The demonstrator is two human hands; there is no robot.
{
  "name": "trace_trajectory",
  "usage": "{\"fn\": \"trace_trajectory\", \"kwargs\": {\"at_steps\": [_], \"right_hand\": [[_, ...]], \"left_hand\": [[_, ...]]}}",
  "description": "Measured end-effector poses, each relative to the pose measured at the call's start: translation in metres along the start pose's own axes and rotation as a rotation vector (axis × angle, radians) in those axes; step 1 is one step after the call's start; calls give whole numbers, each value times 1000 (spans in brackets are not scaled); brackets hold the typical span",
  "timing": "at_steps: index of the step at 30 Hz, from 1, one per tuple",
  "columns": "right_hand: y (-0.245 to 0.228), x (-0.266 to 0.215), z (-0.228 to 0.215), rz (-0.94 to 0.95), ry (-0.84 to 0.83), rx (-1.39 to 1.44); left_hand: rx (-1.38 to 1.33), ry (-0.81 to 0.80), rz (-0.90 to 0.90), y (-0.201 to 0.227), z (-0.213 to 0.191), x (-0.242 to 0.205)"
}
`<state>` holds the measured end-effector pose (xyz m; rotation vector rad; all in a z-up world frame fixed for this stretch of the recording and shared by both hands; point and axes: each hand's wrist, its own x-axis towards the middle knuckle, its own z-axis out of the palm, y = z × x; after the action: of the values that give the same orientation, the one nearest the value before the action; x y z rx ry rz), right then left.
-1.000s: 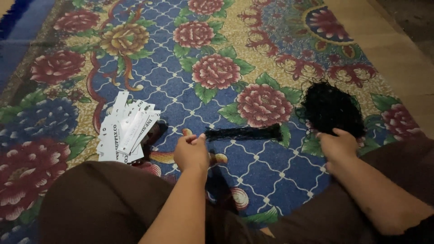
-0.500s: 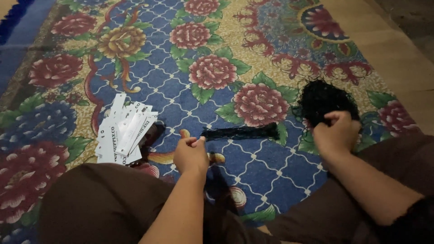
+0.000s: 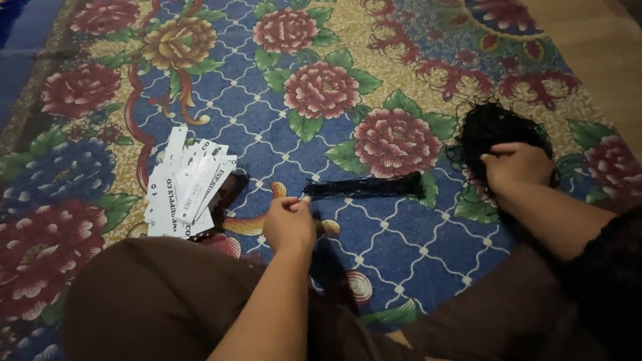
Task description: Tying a single string around bundles of black strings to secure them.
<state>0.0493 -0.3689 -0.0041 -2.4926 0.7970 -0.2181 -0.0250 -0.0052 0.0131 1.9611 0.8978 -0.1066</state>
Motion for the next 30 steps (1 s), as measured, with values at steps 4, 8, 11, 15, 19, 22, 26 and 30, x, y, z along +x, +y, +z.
{"fn": "trace_trajectory", "kwargs": {"at_steps": [4, 8, 11, 15, 19, 22, 26, 30], "right_hand": [[-7, -5, -5, 62, -23, -28], [7, 7, 6, 23, 39, -30], [1, -9, 2, -38, 108, -7], [-3, -37, -2, -104, 192, 89], [-23, -65, -23, -109, 225, 28], [-28, -80, -32, 36, 150, 151], [-8, -77, -25, 27, 224, 390], [-17, -84, -38, 187, 47, 739]], "left_hand": [[-26, -5, -8, 3, -2, -4], [2, -9, -6, 3, -1, -2], [9, 1, -2, 2, 0, -2], [12, 22, 44, -4, 3, 2], [-36, 27, 67, 2, -2, -7], [-21, -14, -5, 12, -10, -20], [-25, 14, 70, 5, -4, -20], [-17, -1, 124, 0, -2, -24]]}}
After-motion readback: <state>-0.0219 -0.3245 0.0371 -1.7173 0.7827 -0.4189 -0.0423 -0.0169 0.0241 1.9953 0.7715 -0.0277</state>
